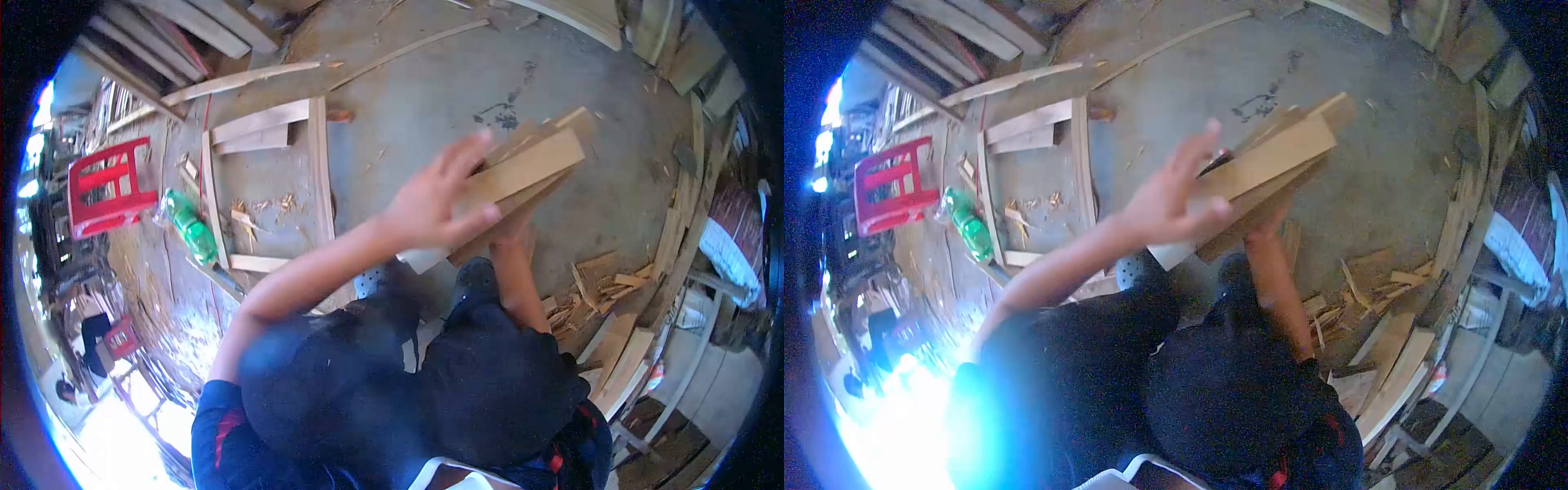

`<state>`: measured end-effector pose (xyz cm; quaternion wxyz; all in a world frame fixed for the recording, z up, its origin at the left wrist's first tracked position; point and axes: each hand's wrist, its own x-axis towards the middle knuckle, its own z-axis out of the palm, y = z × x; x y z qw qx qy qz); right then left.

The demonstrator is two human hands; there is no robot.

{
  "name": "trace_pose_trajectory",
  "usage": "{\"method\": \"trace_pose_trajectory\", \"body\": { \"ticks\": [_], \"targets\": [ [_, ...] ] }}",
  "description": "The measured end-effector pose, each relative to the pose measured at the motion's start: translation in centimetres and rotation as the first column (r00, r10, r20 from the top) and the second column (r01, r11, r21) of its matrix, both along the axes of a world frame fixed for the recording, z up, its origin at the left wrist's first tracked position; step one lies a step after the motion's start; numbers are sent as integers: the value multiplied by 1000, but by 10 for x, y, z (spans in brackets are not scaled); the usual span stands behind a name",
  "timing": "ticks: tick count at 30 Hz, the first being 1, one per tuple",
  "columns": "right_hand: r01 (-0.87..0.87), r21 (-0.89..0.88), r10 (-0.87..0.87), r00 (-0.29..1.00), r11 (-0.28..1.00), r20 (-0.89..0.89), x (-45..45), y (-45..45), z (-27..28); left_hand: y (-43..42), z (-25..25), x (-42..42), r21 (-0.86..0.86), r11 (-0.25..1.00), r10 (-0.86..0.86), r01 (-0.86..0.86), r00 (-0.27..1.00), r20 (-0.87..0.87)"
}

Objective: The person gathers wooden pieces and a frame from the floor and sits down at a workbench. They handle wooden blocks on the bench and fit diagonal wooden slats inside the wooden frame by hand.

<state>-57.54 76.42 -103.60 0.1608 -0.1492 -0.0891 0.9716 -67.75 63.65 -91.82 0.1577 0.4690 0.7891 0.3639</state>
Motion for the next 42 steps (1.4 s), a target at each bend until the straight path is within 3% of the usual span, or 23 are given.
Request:
{"method": "trace_pose_trajectory", "body": {
  "ticks": [2, 4, 5, 6, 7, 8, 9, 10, 12, 13, 14, 16, 21, 23, 27, 29, 30, 32, 33, 35, 36, 40, 42],
  "targets": [
    [-76, -39, 74, 995, 996, -69, -2, -1, 12, -12, -15, -24, 208, 930, 204, -302, 898, 391],
    [-145, -73, 133, 981, 987, -142, -2, 0, 22, -35, -29, -53, 9, 873, 448, -487, 810, 380],
    [-173, -125, 149, 972, 977, -180, -2, 1, 26, -55, -58, -69, -71, 817, 576, -573, 817, 23],
    [-200, -175, 160, 963, 964, -219, -1, 2, 29, -79, -92, -78, -111, 737, 602, -667, 722, -342],
    [-211, -179, 168, 959, 961, -226, 2, 1, 29, -101, -108, -80, -196, 603, 673, -773, 625, -396],
    [-141, -99, 142, 990, 985, 0, 6, 1, 28, -121, -122, -80, -267, 448, 722, -853, 521, -456],
    [-90, 0, 88, 971, 996, 221, 9, 3, 25, -143, -138, -76, -320, 398, 749, -859, 506, -427],
    [-156, -246, 131, 985, 957, -113, 12, 4, 19, -162, -150, -70, -376, 347, 777, -859, 488, -397],
    [-128, -139, 126, 992, 982, -23, 20, 5, 5, -185, -156, -55, -498, 417, 818, -760, 553, -160],
    [-94, -22, 95, 994, 995, 62, 19, 4, 6, -190, -160, -49, -492, 410, 821, -768, 546, -168],
    [-150, -57, 143, 984, 987, -105, 19, 5, 9, -193, -166, -44, -509, 410, 856, -757, 511, -71],
    [-144, -58, 136, 983, 988, -121, 22, 6, 7, -191, -160, -42, -524, 415, 880, -744, 475, 22],
    [-144, -21, 139, 978, 989, -154, 29, 8, 7, -163, -91, -71, -190, 476, 876, -859, 482, 17],
    [-106, -264, 64, 985, 959, -162, 32, 10, 0, -143, -69, -72, -100, 489, 872, -866, 488, 40],
    [-98, -153, 70, 981, 983, -180, 36, 14, -6, -114, -51, -50, -42, 648, 762, -761, 645, 59],
    [-81, -139, 60, 987, 987, -149, 39, 16, -3, -99, -43, -39, -70, 789, 615, -611, 780, 117],
    [-84, -137, 63, 987, 987, -149, 40, 16, 1, -93, -45, -36, -68, 787, 617, -614, 778, 118],
    [-101, -32, 93, 976, 994, -196, 42, 17, 8, -83, -49, -33, -160, 911, 410, -380, 874, 259],
    [-103, -32, 95, 976, 994, -197, 44, 17, 10, -78, -56, -33, -159, 910, 412, -382, 874, 258],
    [-92, -30, 84, 975, 995, -207, 47, 18, 13, -72, -84, -33, -479, 875, 171, -71, 971, 168],
    [-91, -29, 83, 974, 995, -209, 48, 18, 14, -73, -99, -31, -512, 859, 129, -6, 970, 206],
    [-75, -16, 71, 982, 997, -173, 55, 20, 15, -76, -126, -41, -391, 919, 33, 44, 982, 188],
    [-72, 16, 74, 985, 997, -157, 59, 21, 13, -78, -119, -65, -256, 959, 176, -121, 963, 205]
  ]
}}
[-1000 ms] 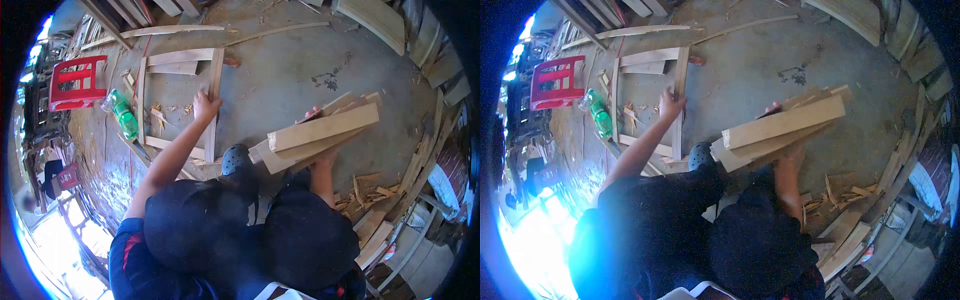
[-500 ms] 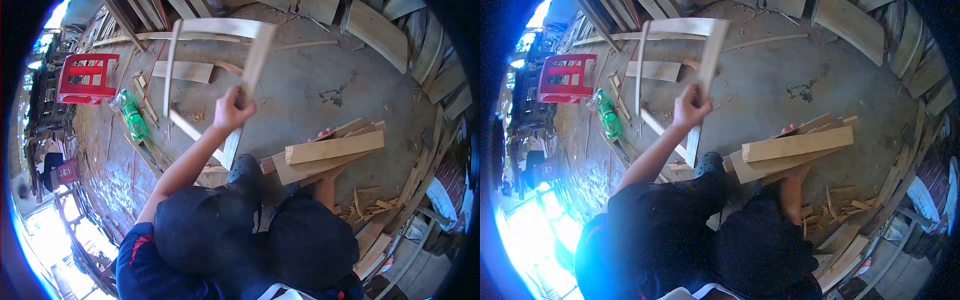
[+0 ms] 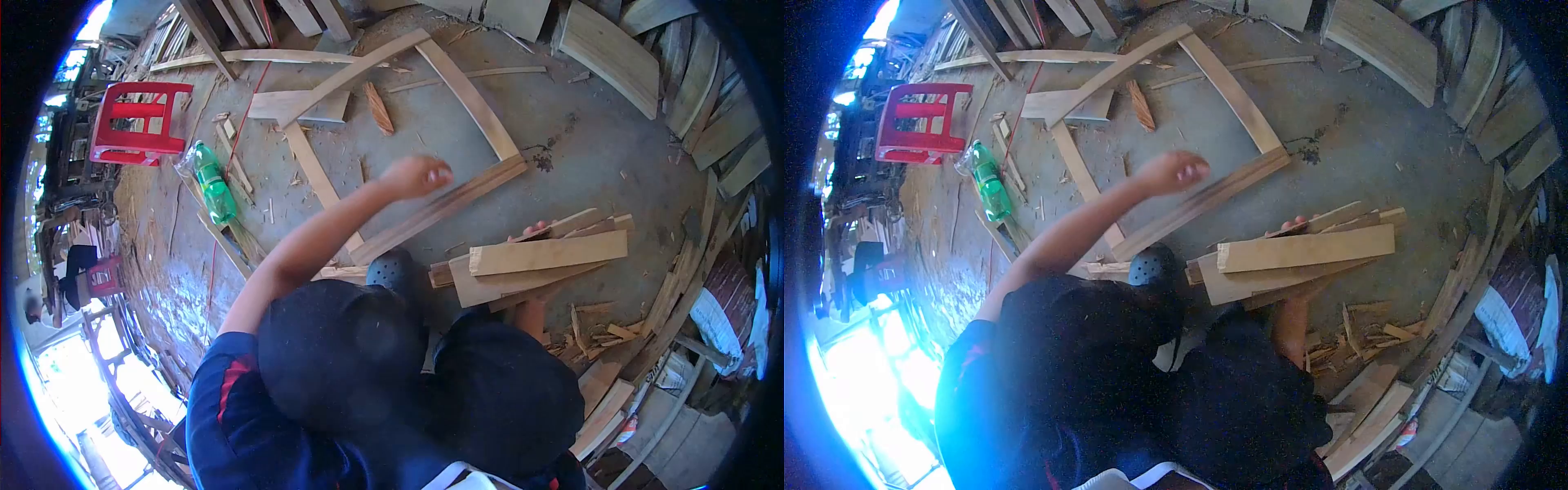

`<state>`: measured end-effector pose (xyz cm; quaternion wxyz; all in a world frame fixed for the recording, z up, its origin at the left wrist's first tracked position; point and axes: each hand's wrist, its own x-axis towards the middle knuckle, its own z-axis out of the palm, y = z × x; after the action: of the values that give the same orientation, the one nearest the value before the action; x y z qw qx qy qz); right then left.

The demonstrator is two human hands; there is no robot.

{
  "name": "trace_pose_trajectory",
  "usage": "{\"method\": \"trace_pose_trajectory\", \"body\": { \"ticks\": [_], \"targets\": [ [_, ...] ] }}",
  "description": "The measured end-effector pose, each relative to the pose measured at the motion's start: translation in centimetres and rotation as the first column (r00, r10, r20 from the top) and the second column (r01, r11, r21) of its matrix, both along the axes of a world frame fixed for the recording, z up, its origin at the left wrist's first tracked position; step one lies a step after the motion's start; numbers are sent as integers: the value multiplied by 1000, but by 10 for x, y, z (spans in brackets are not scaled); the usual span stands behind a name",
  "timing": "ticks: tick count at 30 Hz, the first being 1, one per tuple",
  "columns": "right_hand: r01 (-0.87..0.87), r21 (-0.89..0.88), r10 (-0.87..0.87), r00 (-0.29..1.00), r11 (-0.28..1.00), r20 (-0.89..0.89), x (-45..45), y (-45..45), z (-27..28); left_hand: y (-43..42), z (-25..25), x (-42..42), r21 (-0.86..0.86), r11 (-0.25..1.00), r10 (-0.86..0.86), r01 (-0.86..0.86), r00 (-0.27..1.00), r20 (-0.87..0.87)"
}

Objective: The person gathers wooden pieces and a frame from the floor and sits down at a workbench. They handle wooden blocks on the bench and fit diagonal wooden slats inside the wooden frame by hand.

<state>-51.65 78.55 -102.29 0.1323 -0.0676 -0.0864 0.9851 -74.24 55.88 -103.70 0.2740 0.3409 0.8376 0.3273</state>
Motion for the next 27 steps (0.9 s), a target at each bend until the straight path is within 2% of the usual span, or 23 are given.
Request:
{"method": "trace_pose_trajectory", "body": {
  "ticks": [2, 4, 6, 7, 9, 13, 15, 16, 18, 19, 21, 22, 24, 25, 27],
  "targets": [
    [-16, 14, 16, 999, 1000, 33, 3, 2, -1, -8, 23, -30, 27, 971, 241, -239, 962, -128],
    [-19, -9, 19, 999, 1000, 45, 6, 0, -2, -28, 15, -71, -17, 899, 417, -438, 867, -275],
    [-24, -34, 26, 998, 999, 51, 6, -2, -4, -63, -6, -111, -352, 844, 189, -405, 838, -512],
    [-37, -44, 38, 999, 998, 39, 6, -2, -5, -80, -19, -123, -353, 842, 191, -407, 838, -512],
    [-50, -53, 51, 998, 997, 29, 4, -3, -6, -109, -39, -139, -640, 678, -243, -363, 710, -661],
    [-58, -71, 62, 997, 996, 55, 0, -8, 0, -120, -37, -143, -694, 638, -365, -334, 662, -654],
    [-53, -76, 57, 997, 996, 48, -1, -10, -1, -109, -33, -148, -658, 651, -212, -378, 742, -636],
    [-42, -124, 48, 998, 991, 43, 2, -10, -6, -103, -29, -151, -658, 651, -214, -379, 740, -637],
    [-34, -171, 39, 999, 985, 29, 2, -9, -11, -96, -22, -159, -788, 545, -321, -288, 796, -513],
    [-51, -163, 53, 999, 985, 10, 1, -8, -13, -96, -19, -162, -785, 546, -321, -292, 792, -519],
    [-69, -151, 68, 998, 986, -11, 1, -6, -11, -99, -12, -159, -689, 690, -335, -222, 745, -576],
    [-55, -137, 56, 998, 989, 1, 0, -7, -5, -97, -6, -152, -687, 692, -334, -224, 744, -578],
    [-42, -123, 44, 999, 992, 17, -1, -6, 0, -94, 2, -129, -534, 837, -334, -118, 662, -671],
    [-40, -116, 43, 999, 993, 25, 0, -5, 1, -92, 4, -115, -534, 837, -332, -118, 666, -667],
    [-44, -108, 48, 998, 993, 34, 1, -3, 4, -86, 8, -87, -426, 894, -388, 141, 721, -575]
  ]
}}
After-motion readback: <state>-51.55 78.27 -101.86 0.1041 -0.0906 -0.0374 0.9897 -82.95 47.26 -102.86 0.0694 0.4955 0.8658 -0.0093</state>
